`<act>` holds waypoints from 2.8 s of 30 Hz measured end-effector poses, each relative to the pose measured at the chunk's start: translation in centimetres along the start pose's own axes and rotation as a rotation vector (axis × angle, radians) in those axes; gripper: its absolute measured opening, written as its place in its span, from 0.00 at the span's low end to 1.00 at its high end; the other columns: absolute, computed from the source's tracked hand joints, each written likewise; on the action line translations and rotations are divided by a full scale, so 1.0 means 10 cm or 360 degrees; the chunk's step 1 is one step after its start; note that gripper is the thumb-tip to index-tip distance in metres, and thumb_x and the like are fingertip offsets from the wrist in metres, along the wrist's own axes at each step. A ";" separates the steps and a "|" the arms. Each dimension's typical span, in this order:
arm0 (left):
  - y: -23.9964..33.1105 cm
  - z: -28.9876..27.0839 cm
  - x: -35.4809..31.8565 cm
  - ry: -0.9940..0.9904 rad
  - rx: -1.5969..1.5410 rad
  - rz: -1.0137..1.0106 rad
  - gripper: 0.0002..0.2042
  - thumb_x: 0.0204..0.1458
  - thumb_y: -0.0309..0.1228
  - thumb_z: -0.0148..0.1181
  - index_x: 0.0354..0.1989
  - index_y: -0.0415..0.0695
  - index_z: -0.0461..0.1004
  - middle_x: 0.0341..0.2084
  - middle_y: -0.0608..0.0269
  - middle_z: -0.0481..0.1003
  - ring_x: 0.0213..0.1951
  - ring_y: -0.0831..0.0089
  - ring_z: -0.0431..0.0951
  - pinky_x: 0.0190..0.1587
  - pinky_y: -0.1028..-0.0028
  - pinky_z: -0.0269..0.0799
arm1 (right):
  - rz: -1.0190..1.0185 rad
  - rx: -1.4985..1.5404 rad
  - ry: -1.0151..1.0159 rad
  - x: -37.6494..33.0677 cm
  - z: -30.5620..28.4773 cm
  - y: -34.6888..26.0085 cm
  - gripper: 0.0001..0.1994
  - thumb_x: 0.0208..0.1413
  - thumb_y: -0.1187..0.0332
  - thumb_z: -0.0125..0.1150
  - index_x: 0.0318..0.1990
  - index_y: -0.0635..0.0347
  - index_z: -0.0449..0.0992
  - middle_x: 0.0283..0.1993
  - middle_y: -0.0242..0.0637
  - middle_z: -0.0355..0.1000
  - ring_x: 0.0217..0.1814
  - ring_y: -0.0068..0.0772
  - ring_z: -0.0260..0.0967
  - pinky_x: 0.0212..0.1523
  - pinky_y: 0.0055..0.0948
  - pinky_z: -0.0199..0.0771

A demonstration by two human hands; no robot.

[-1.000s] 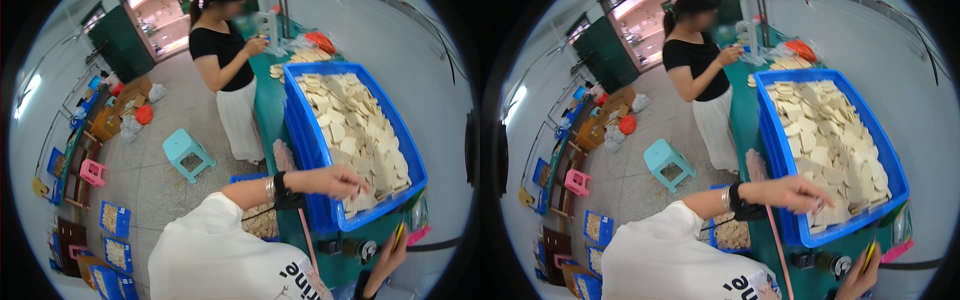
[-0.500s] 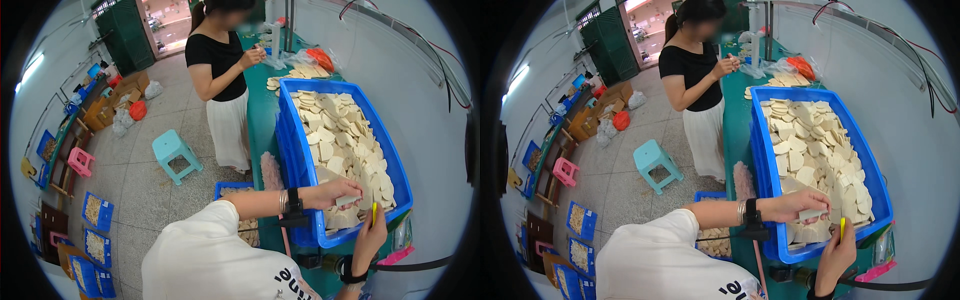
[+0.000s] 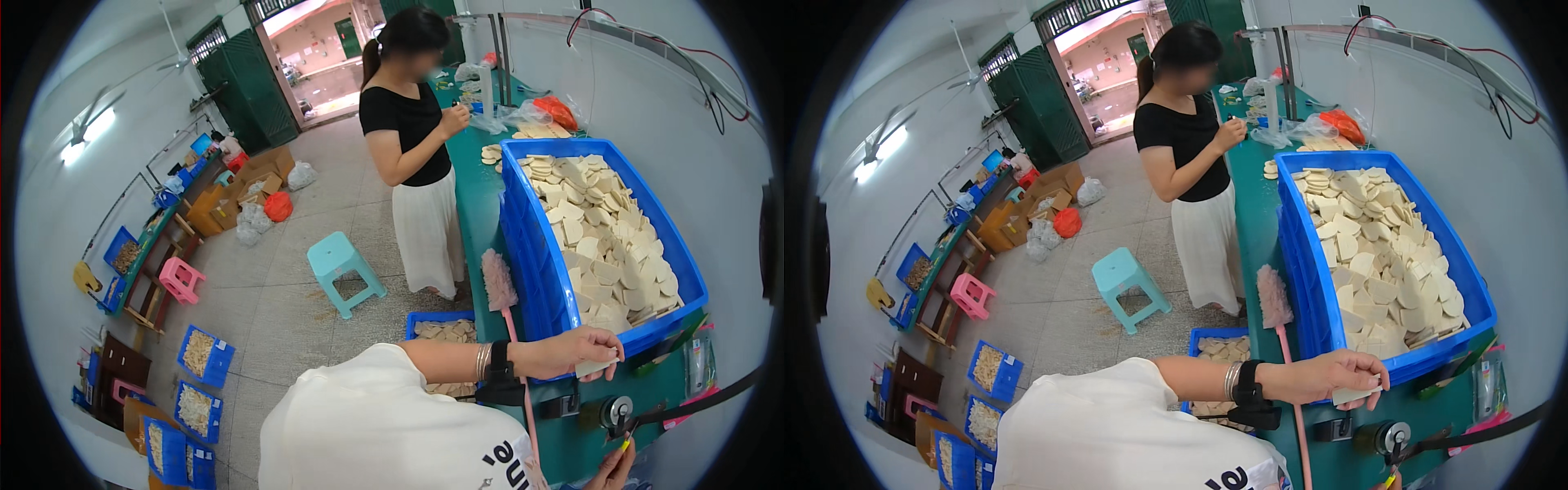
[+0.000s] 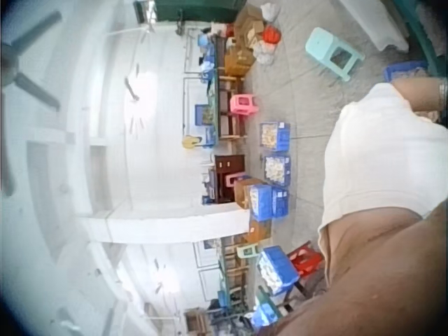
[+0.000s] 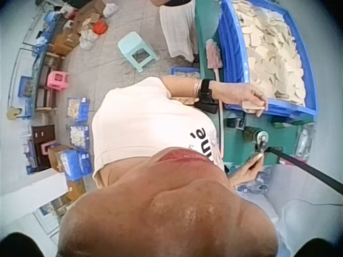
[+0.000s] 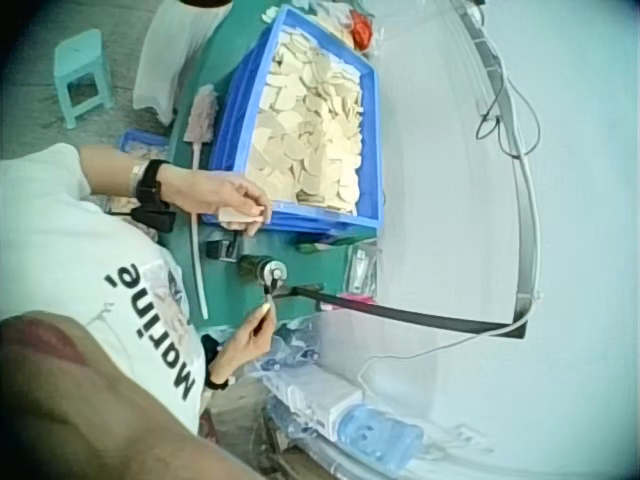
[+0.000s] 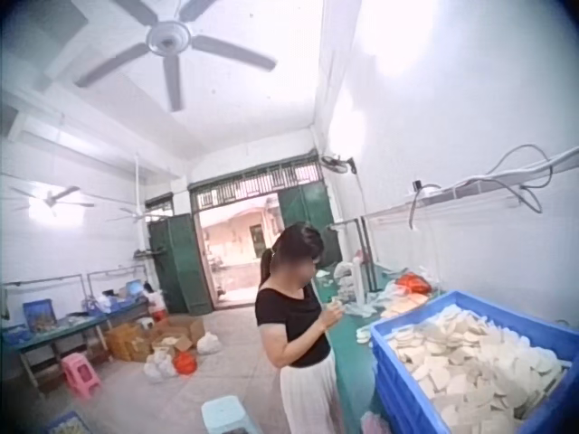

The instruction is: The person trims small white plastic pieces using yellow-handled scissors and places them into a blue bin. The person also moves a plastic bag and handles flat white pieces in a separate bin while another person works nearby.

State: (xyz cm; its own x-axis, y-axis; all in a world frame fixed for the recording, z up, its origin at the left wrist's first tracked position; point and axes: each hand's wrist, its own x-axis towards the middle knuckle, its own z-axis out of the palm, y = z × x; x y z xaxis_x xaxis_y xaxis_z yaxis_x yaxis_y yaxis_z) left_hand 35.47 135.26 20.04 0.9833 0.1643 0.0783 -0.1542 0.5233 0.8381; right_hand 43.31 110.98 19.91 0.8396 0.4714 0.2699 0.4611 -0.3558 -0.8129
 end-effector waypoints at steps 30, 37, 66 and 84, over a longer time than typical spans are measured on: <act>-0.72 0.56 -0.29 0.0026 0.0109 -0.0190 0.24 0.60 0.33 0.53 0.63 0.39 0.57 0.48 0.57 0.69 0.45 0.65 0.77 0.45 0.68 0.76 | -0.0613 -0.0005 -0.0095 -0.20 -0.13 0.27 0.17 0.51 0.76 0.62 0.50 0.51 0.78 0.31 0.37 0.72 0.28 0.31 0.68 0.28 0.25 0.66; -0.77 0.61 -0.20 0.0010 0.0118 -0.0275 0.23 0.61 0.30 0.52 0.63 0.38 0.57 0.49 0.55 0.70 0.44 0.65 0.77 0.43 0.70 0.76 | -0.0684 -0.0161 0.0048 -0.17 -0.14 0.44 0.17 0.51 0.73 0.64 0.50 0.48 0.78 0.29 0.34 0.71 0.24 0.28 0.66 0.24 0.26 0.64; -0.82 0.65 -0.17 0.0037 0.0172 -0.0413 0.23 0.58 0.28 0.55 0.61 0.37 0.61 0.43 0.60 0.73 0.33 0.77 0.74 0.33 0.78 0.73 | -0.0637 -0.0384 0.0136 -0.22 -0.12 0.57 0.16 0.50 0.69 0.65 0.49 0.45 0.79 0.28 0.32 0.70 0.24 0.32 0.66 0.23 0.29 0.65; -0.80 0.66 -0.14 -0.0051 0.0154 -0.0459 0.23 0.58 0.30 0.57 0.61 0.36 0.62 0.43 0.58 0.73 0.30 0.76 0.74 0.31 0.77 0.71 | 0.0609 0.1414 -0.0412 -0.11 -0.20 0.72 0.13 0.64 0.62 0.51 0.48 0.59 0.76 0.25 0.23 0.62 0.21 0.13 0.54 0.19 0.17 0.51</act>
State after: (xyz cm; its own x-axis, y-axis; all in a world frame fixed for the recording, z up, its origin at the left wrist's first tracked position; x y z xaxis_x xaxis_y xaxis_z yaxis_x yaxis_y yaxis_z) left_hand 35.95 125.30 16.82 0.9879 -0.0065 -0.1548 0.1403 0.4624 0.8755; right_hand 46.24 106.31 14.82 0.7495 0.6500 -0.1255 -0.2978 0.1618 -0.9408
